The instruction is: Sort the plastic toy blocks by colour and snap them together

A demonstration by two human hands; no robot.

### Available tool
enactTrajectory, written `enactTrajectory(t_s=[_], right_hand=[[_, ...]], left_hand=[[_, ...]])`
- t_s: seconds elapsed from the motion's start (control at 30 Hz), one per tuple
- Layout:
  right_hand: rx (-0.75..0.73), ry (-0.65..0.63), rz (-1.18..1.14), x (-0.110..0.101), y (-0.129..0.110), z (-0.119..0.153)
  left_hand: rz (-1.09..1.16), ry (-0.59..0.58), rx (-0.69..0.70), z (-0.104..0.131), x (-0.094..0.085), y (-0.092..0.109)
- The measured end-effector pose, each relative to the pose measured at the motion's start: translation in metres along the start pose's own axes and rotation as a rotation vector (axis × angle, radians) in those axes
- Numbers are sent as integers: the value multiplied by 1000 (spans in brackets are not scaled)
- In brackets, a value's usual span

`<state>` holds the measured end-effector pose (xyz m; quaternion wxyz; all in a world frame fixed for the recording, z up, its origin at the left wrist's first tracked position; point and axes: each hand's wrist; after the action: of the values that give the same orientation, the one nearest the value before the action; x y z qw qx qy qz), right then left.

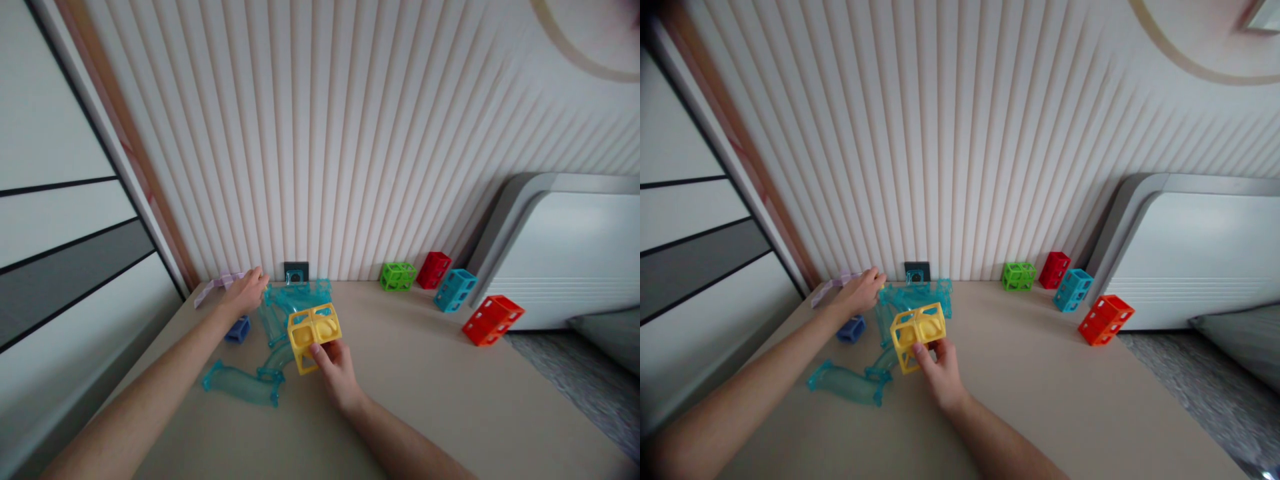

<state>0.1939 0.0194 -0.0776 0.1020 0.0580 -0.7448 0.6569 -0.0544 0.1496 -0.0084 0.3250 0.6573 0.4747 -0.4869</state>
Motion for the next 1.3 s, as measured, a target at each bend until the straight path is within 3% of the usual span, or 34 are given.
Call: enactTrajectory(t_s=[0.17, 0.4, 0.67, 0.87, 0.97, 1.07, 1.13, 1.3], right_hand=[[13, -31, 25, -2, 5, -1], [20, -59, 47, -4, 9, -1], [-16, -92, 101, -3, 3, -1], [-126, -239, 174, -2, -8, 8], [-261, -385, 250, 0, -22, 12], [-440, -555, 457, 11, -39, 9], [-471, -605, 564, 25, -47, 3], [-310, -634, 595, 60, -44, -11]], left_hand=[[50, 26, -71, -3, 1, -3], [208, 51, -57, 1, 8, -15], [356, 174, -103, -2, 23, -22], [388, 207, -117, -6, 19, -22], [383, 188, -97, 1, 11, -17], [362, 139, -85, 7, -1, -8], [343, 100, -81, 10, -8, -2], [312, 23, -87, 8, -20, 11]])
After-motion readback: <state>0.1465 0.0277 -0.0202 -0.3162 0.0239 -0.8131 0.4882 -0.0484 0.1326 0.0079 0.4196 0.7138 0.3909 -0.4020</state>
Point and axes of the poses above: each hand's wrist, its own z-axis away from the middle knuckle, its own x-axis out of the palm, y = z × x, and after that the axes turned 5 degrees about y, right-handed
